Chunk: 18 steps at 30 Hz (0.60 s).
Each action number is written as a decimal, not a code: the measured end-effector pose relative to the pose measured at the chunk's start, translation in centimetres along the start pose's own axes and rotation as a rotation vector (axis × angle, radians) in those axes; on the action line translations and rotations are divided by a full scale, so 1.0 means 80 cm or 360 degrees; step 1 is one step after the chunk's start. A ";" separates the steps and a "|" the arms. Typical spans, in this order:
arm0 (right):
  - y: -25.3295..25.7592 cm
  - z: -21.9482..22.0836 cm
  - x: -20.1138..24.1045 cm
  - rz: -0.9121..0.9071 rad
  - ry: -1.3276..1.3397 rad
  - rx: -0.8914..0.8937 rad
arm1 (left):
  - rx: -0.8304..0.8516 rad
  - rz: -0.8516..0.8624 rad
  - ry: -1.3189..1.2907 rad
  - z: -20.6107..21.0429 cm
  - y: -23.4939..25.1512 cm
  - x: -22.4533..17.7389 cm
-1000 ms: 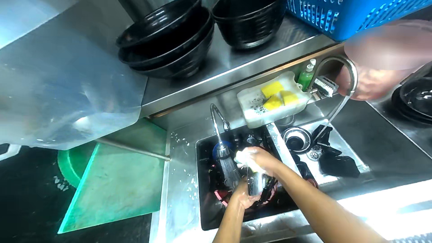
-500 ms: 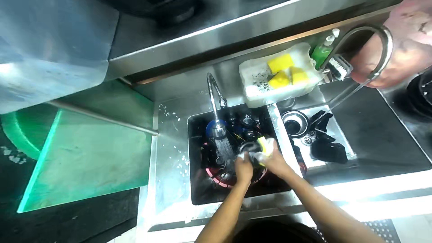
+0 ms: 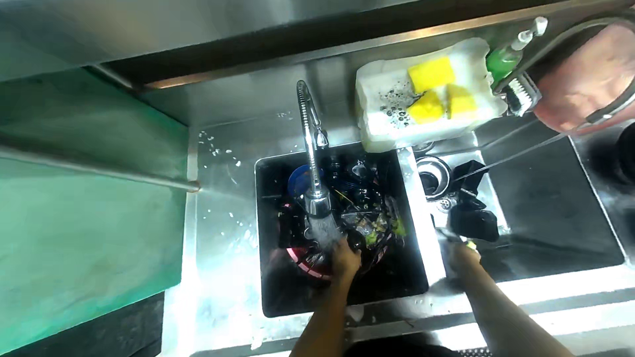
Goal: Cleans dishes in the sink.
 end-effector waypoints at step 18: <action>-0.205 -0.175 0.343 -0.2163 0.0294 -0.0643 | 0.0332 -0.0310 -0.1351 -0.065 -0.035 0.076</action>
Point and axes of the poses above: each hand's wrist, its own y-axis towards the middle knuckle, its own z-axis out of the palm, x = y × z, the point moved 2 cm from there along y, towards the middle knuckle, and after that the axes turned 9 degrees about y, right-handed, at the moved point
